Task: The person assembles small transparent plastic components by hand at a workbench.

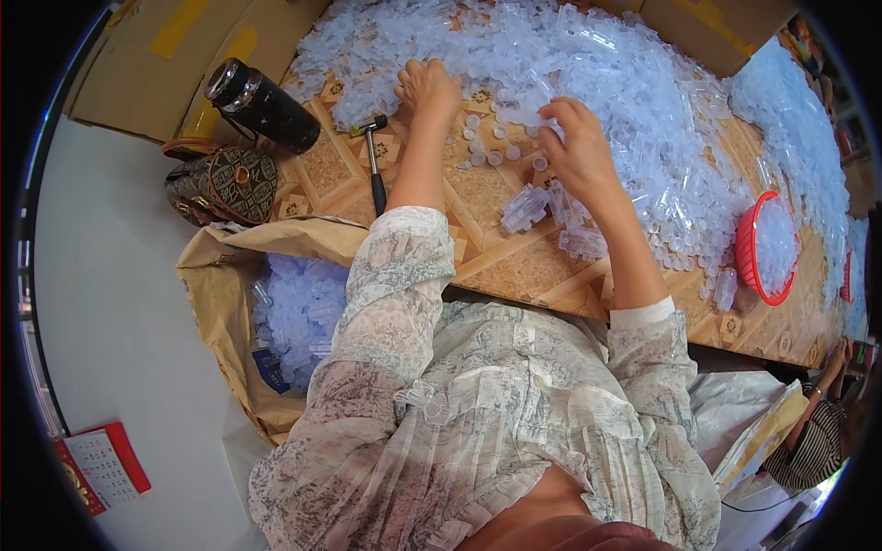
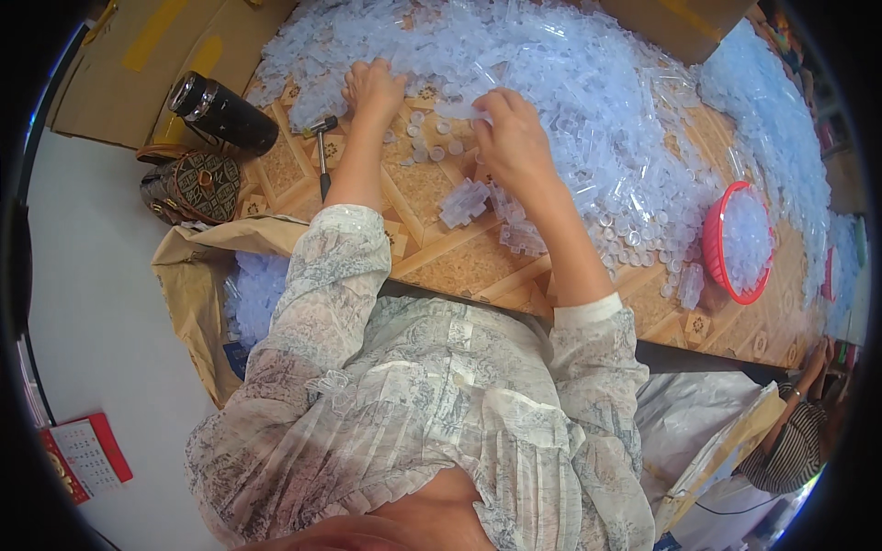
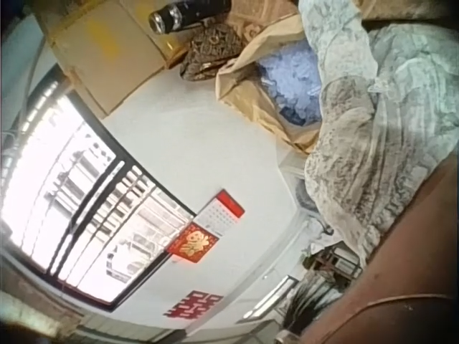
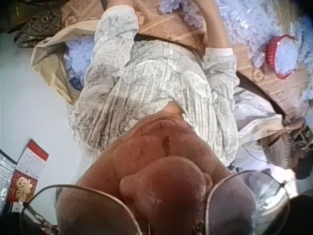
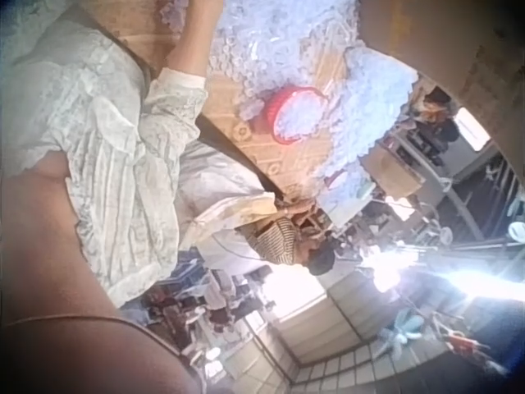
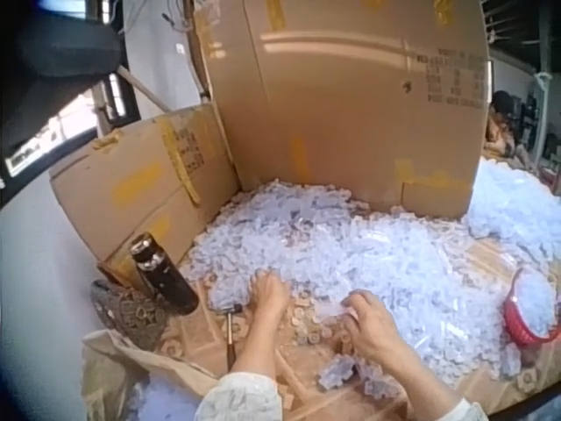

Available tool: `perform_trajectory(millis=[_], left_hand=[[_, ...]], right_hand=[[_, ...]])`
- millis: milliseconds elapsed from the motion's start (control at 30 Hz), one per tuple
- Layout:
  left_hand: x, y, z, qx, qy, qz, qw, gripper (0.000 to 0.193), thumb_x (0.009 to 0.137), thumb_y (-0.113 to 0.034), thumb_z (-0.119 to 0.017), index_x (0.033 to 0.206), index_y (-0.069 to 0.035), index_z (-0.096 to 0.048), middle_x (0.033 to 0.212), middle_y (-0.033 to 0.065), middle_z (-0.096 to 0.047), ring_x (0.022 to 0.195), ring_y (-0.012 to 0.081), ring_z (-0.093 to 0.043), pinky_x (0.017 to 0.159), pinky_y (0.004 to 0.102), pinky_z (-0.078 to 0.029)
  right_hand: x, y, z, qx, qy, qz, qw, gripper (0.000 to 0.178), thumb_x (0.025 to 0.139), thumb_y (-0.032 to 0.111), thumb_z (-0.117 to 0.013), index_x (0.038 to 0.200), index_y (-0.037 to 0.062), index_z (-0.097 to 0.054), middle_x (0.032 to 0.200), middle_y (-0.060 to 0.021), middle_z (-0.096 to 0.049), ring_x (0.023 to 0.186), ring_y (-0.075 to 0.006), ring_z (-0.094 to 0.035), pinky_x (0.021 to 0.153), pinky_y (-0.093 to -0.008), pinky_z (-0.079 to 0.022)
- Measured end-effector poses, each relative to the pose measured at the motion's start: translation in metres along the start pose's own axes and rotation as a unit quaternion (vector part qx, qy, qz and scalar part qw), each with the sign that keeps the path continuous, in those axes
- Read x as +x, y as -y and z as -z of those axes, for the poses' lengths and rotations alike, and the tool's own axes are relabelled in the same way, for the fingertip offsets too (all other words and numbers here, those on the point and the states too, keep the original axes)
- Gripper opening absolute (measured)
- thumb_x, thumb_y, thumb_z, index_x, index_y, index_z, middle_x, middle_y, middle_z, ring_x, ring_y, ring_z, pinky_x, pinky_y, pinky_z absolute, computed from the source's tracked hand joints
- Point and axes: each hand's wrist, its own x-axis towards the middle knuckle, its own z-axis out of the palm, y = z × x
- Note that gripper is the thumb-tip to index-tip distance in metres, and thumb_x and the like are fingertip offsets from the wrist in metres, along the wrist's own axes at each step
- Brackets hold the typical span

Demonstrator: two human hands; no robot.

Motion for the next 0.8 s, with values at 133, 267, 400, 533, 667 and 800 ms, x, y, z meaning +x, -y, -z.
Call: perform_trajectory(millis=[133, 267, 400, 533, 667, 800], left_hand=[[-0.008, -0.005, 0.0, -0.031, 0.013, -0.025, 0.999, 0.025, 0.079, -0.024, -0.066, 0.096, -0.006, -0.065, 0.11, 0.0151, -0.056, 0.109, 0.0319, -0.049, 0.092, 0.0469, -0.037], [-0.028, -0.007, 0.001, -0.138, 0.007, -0.051, 0.989, 0.017, 0.076, -0.018, -0.065, 0.087, -0.006, -0.063, 0.1, 0.0142, -0.06, 0.095, 0.0335, -0.055, 0.084, 0.0434, -0.043], [-0.059, -0.011, 0.022, -0.241, -0.016, -0.082, 0.967, 0.02, 0.075, -0.016, -0.066, 0.09, -0.003, -0.061, 0.102, 0.0142, -0.061, 0.095, 0.0305, -0.058, 0.083, 0.0404, -0.046], [-0.083, -0.016, 0.039, -0.278, -0.028, -0.269, 0.922, 0.013, 0.078, -0.006, -0.063, 0.088, 0.0, -0.058, 0.102, 0.0148, -0.059, 0.092, 0.0317, -0.059, 0.078, 0.0385, -0.048], [-0.103, -0.032, 0.052, -0.363, 0.131, -0.287, 0.877, 0.01, 0.08, 0.0, -0.061, 0.09, -0.001, -0.058, 0.11, 0.0117, -0.058, 0.093, 0.0212, -0.06, 0.079, 0.0291, -0.05], [-0.106, -0.031, 0.049, -0.503, 0.17, -0.209, 0.821, 0.01, 0.083, -0.002, -0.063, 0.092, -0.003, -0.059, 0.11, 0.0064, -0.058, 0.087, 0.0115, -0.058, 0.077, 0.025, -0.048]], right_hand=[[-0.005, 0.002, 0.021, 0.371, 0.076, -0.305, 0.874, 0.029, 0.092, 0.017, -0.053, 0.118, 0.0046, -0.058, 0.097, -0.0025, -0.061, 0.085, -0.0122, -0.061, 0.066, -0.0256, -0.047], [-0.012, 0.004, 0.026, 0.481, 0.028, -0.345, 0.805, 0.031, 0.091, 0.016, -0.053, 0.119, 0.0044, -0.058, 0.098, -0.0032, -0.061, 0.083, -0.0121, -0.061, 0.065, -0.0256, -0.046], [-0.017, 0.001, 0.03, 0.473, 0.032, -0.33, 0.816, 0.029, 0.091, 0.016, -0.052, 0.117, 0.0063, -0.06, 0.099, -0.0028, -0.061, 0.082, -0.012, -0.06, 0.065, -0.0248, -0.045], [-0.023, 0.001, 0.034, 0.343, 0.017, -0.21, 0.915, 0.026, 0.087, 0.015, -0.053, 0.111, 0.0073, -0.063, 0.102, -0.0053, -0.056, 0.085, -0.0142, -0.057, 0.067, -0.0253, -0.046], [-0.023, 0.011, 0.045, 0.241, 0.0, -0.154, 0.958, 0.024, 0.083, 0.012, -0.056, 0.105, 0.0069, -0.063, 0.103, -0.0086, -0.054, 0.086, -0.0181, -0.055, 0.068, -0.0267, -0.047], [-0.024, 0.014, 0.054, 0.277, 0.011, -0.175, 0.945, 0.024, 0.082, 0.01, -0.058, 0.105, 0.0076, -0.061, 0.105, -0.0077, -0.055, 0.087, -0.0173, -0.055, 0.07, -0.0267, -0.047]])
